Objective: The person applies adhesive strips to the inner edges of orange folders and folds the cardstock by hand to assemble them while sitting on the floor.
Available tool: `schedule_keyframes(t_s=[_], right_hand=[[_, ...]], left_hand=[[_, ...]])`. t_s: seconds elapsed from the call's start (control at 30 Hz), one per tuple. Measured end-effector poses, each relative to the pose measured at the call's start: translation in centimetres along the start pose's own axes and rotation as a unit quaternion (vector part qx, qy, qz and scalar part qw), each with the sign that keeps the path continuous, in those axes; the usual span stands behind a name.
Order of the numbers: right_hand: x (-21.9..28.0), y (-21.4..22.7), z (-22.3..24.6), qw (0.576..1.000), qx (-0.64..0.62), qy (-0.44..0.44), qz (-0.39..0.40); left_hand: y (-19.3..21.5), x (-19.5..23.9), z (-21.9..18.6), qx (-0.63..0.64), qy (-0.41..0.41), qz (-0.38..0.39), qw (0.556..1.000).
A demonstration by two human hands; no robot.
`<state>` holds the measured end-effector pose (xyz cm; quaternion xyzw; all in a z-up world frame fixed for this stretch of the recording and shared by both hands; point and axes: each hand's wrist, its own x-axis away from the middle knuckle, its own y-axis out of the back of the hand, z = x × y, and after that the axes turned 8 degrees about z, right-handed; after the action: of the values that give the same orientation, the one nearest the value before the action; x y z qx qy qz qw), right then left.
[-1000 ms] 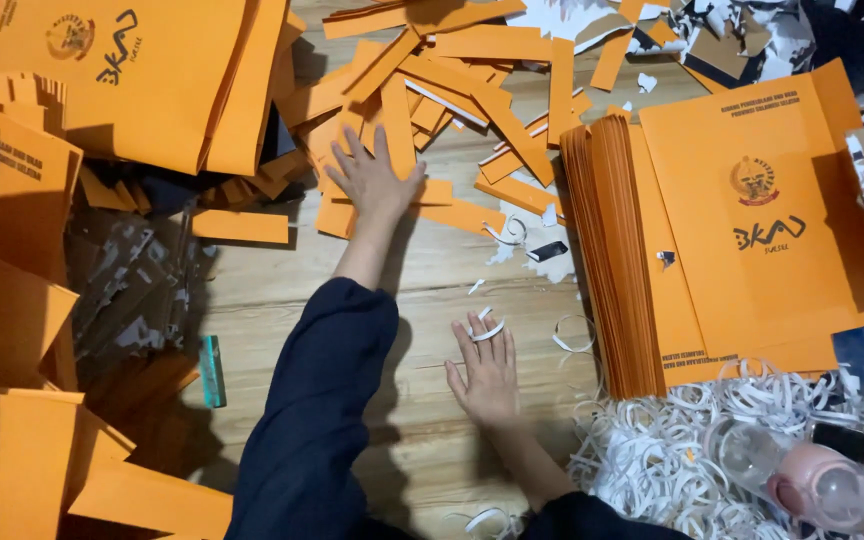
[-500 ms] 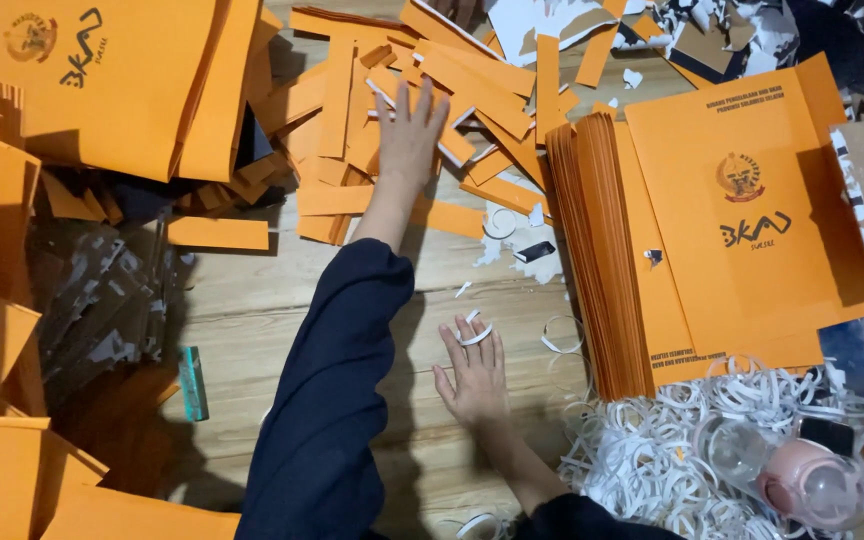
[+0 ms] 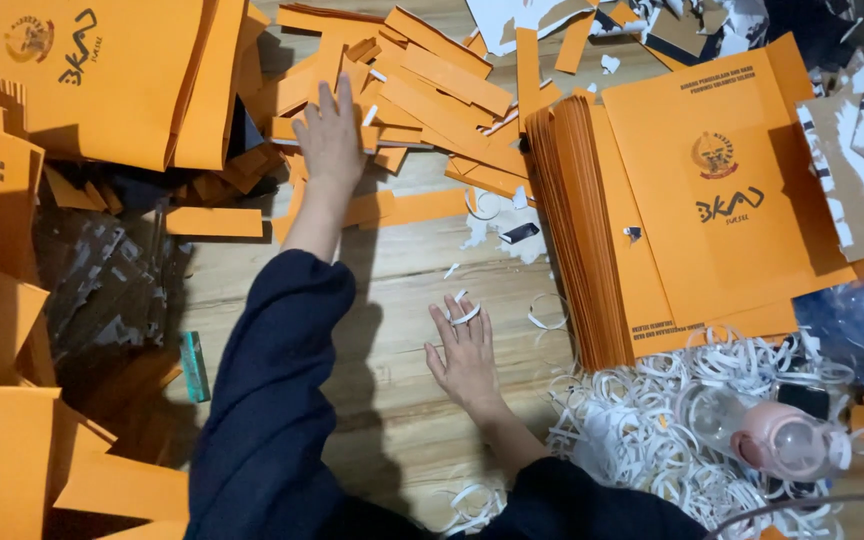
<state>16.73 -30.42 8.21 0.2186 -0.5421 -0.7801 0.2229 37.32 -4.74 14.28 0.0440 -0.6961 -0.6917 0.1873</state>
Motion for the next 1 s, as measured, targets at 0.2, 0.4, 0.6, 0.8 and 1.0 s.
schedule_keyframes(t_s=[0.2,0.4,0.6,0.8,1.0], right_hand=[[0.2,-1.2,-0.7,0.999,-0.008,-0.029,0.023],[-5.0,9.3,-6.4,0.952,-0.039,-0.031,-0.303],[-1.9,12.3,-23.1,0.918,0.125,-0.375,-0.039],[0.4,5.0,-31.7,0.903,0.318,-0.279,0.078],[-0.8,11.4,-30.5,0.892,0.370,-0.261,-0.009]], left_hand=[[1.3,14.8,-1.3,0.268,-0.098,-0.041,0.958],[-7.1,30.6,0.1,0.173,-0.007,0.253,0.952],[-7.8,37.2,0.8,0.072,-0.004,0.300,0.951],[-6.4,34.9,-0.6,0.050,-0.001,0.263,0.963],[-6.5,35.1,0.0,0.049,-0.014,0.256,0.965]])
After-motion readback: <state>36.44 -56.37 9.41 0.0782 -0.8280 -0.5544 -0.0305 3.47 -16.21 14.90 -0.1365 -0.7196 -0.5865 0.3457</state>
